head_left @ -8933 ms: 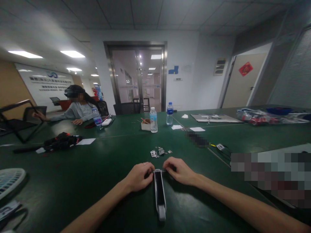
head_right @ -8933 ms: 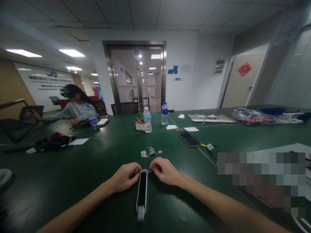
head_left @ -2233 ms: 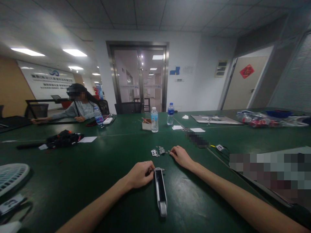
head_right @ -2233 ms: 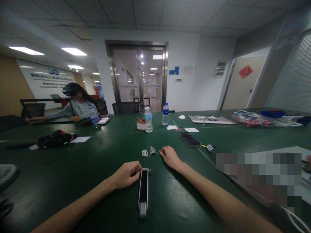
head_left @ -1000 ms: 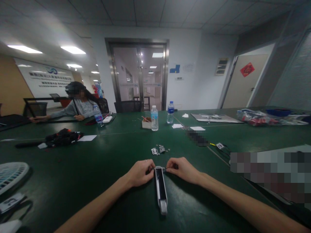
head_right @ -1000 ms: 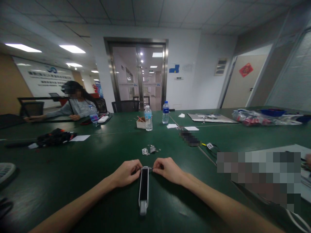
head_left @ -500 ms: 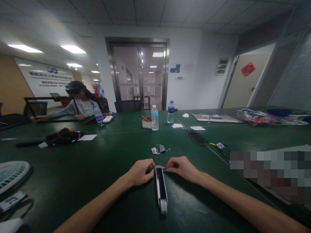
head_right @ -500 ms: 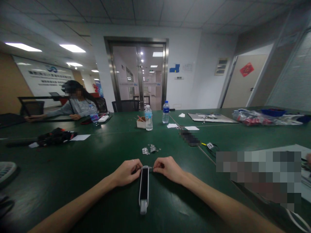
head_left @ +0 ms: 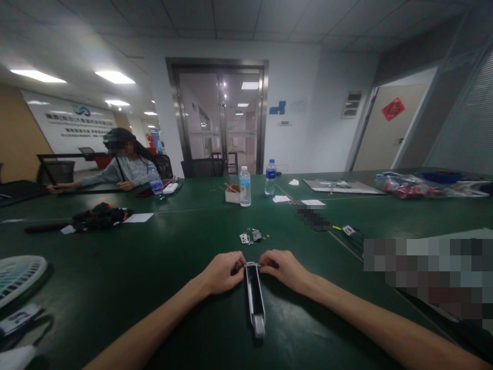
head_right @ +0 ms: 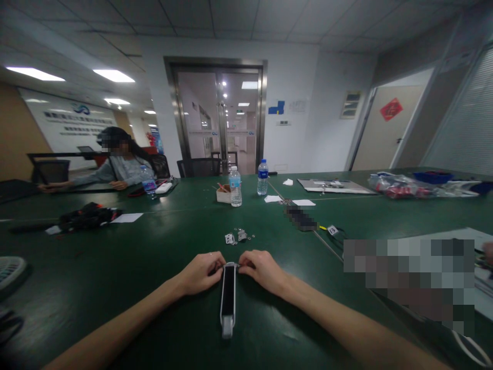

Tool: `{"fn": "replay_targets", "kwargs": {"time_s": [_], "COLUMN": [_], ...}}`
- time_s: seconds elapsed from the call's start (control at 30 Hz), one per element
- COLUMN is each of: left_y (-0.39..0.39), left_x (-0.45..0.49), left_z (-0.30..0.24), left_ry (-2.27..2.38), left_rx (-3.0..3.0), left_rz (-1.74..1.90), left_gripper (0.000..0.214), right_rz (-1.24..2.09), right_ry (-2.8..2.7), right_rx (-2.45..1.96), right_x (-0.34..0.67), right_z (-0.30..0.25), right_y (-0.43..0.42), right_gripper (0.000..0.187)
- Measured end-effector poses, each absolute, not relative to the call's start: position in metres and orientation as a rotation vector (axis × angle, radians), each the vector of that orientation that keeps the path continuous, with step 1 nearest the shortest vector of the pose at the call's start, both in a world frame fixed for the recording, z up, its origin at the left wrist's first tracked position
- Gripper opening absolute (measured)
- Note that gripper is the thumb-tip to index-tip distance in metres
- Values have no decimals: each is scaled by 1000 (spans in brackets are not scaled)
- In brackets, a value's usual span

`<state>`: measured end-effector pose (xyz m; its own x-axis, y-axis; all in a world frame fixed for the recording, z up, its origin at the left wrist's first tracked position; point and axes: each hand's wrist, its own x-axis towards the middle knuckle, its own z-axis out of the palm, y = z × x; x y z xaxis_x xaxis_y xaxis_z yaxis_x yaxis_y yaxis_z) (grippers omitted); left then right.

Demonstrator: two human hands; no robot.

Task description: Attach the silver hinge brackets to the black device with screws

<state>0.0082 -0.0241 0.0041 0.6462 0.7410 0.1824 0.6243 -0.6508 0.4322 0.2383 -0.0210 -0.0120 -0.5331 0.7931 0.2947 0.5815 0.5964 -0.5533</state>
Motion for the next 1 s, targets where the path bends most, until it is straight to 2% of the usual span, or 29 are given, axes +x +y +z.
{"fn": "replay_targets", "kwargs": {"time_s": [1.0], "left_y": [-25], "left_x": [8], "left_z": [5], "left_ry": [1087], "left_rx": [2545], "left_rz": [475], "left_gripper": [11], "right_rz": [669], "right_ry": [-2231], "right_rx": [-1072], "right_x": [235], "right_z": [-4], "right_y": [-25], "right_gripper": [16]}}
